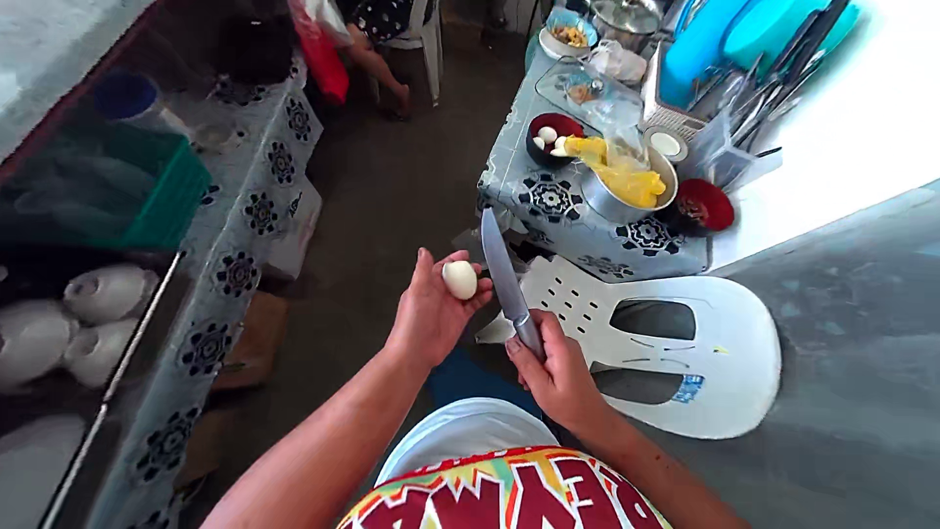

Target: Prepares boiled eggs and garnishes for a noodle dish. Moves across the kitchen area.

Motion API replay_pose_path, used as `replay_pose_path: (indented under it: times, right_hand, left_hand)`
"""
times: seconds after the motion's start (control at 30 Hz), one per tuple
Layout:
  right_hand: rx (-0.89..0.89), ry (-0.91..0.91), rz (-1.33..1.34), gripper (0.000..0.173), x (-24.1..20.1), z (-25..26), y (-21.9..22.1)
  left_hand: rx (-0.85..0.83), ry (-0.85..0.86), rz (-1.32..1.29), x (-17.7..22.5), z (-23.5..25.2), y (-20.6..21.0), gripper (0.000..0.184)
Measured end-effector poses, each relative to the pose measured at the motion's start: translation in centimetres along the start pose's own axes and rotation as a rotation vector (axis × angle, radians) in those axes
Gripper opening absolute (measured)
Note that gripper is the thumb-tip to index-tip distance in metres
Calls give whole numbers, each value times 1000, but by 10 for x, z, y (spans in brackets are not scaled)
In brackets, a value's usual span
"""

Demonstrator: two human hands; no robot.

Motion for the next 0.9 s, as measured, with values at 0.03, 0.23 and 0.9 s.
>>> replay_pose_path:
  times: [0.03,0.23,0.9]
  right_hand:
    - [27,-3,-38,37,0,23,0]
    - [184,48,-311,39,3,151,1]
    - [664,497,-425,38,41,493,26]
  left_hand:
    - [-27,-19,11,13,25,11,74]
    - [-51,-105,70,90,136,58,78]
    - [-807,16,777,264,487,134,75]
Point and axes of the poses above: each hand's wrist, its own z-axis towards the middle knuckle, its own y-axis out of the palm, x = y × z, the point moved 4 cm from there along z, towards the middle knuckle, and after that the axes turned 1 degree about -y, right-handed, at the moved point
